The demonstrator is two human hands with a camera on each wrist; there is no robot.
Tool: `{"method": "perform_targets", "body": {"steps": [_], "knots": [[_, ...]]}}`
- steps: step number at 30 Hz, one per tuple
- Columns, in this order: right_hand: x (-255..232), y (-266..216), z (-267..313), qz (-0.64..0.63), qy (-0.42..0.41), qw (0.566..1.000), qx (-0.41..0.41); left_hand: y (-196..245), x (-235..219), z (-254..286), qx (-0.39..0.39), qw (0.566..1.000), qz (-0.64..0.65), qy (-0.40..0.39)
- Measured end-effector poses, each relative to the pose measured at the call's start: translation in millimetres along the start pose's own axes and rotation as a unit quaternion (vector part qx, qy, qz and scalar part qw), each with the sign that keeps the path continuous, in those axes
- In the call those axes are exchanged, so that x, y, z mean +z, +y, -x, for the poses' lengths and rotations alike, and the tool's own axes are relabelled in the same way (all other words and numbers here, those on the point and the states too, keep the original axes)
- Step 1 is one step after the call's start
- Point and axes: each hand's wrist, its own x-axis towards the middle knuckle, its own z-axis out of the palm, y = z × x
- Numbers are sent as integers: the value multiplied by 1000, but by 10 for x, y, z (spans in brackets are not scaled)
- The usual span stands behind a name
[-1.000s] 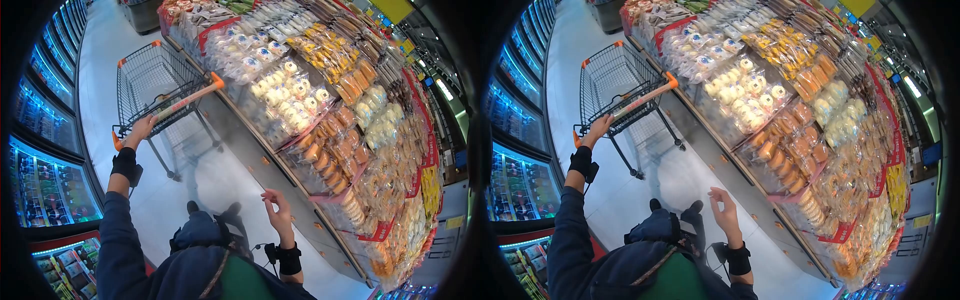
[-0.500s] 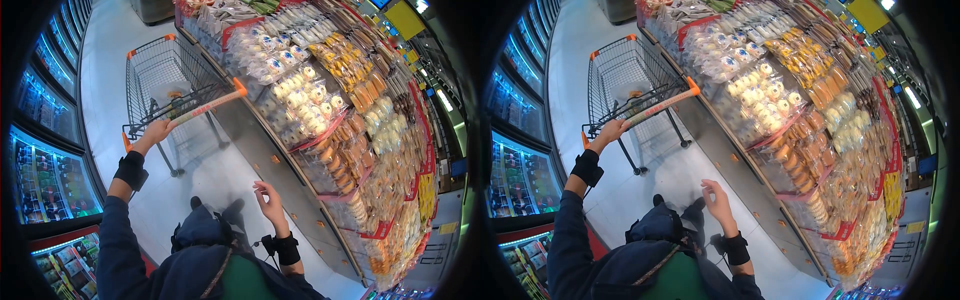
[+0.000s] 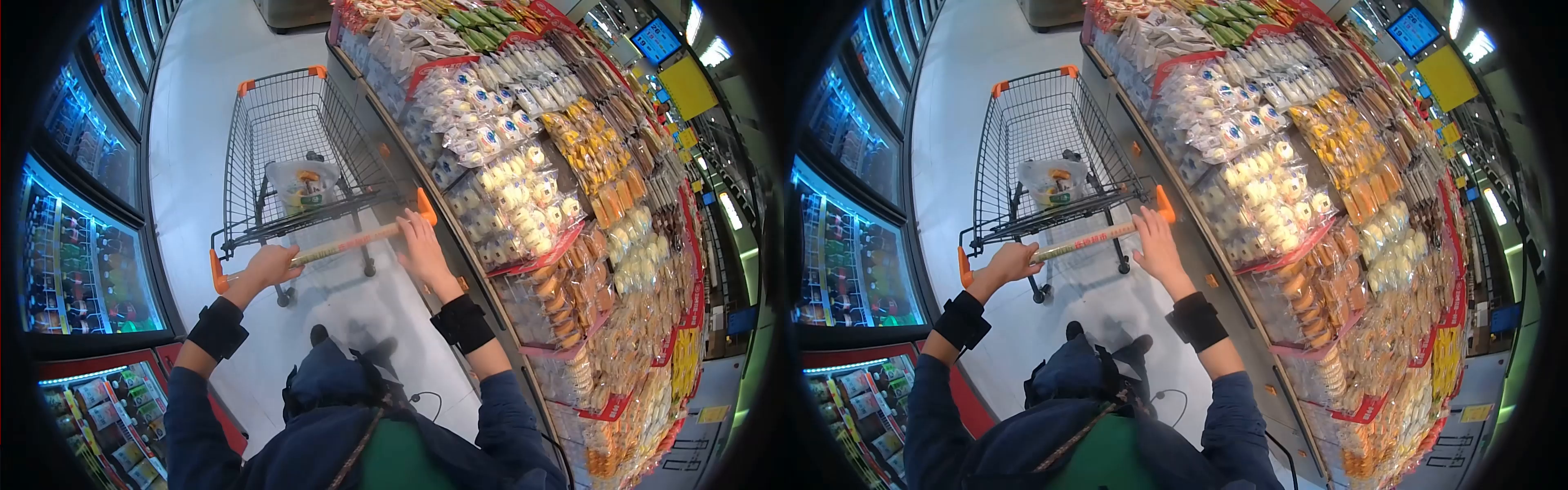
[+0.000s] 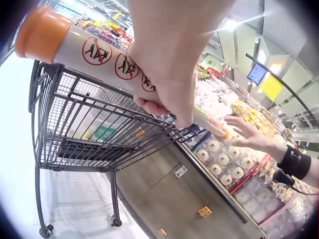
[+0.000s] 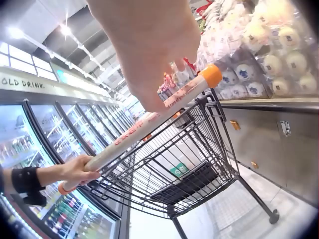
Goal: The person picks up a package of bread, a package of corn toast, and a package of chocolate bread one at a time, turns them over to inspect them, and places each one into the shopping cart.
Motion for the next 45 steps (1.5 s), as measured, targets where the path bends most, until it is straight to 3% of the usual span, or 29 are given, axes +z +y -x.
{"method": "perform_targets", "body": {"steps": [2, 5, 6, 9, 12, 19, 20, 26, 32, 45], "knots": [[177, 203, -178, 38, -32, 997, -50, 19, -4, 111, 1, 1000, -1, -7], [215, 231, -356, 30, -231, 972, -16, 30, 28, 285, 7, 1000, 3, -13], [184, 149, -366, 44, -217, 974, -36, 36, 30, 334, 9, 1000, 4, -13], [137, -79, -512, 47, -373, 926, 19, 80, 56, 482, 10, 1000, 17, -18], [245, -127, -515, 45, -419, 907, 4, 73, 102, 596, 7, 999, 31, -14], [208, -355, -256, 7, -424, 906, -3, 135, 182, 892, 10, 999, 36, 1], [189, -379, -263, 12, -479, 878, 16, 135, 189, 919, 14, 999, 37, 0], [306, -377, -67, -45, -519, 853, -7, 198, 317, 1094, 27, 999, 43, -20], [261, -261, -15, -100, -502, 859, -14, 407, 298, 1053, 34, 998, 56, -2], [-18, 306, -129, -30, -372, 925, -70, 816, 339, 488, -22, 998, 58, -28]]}}
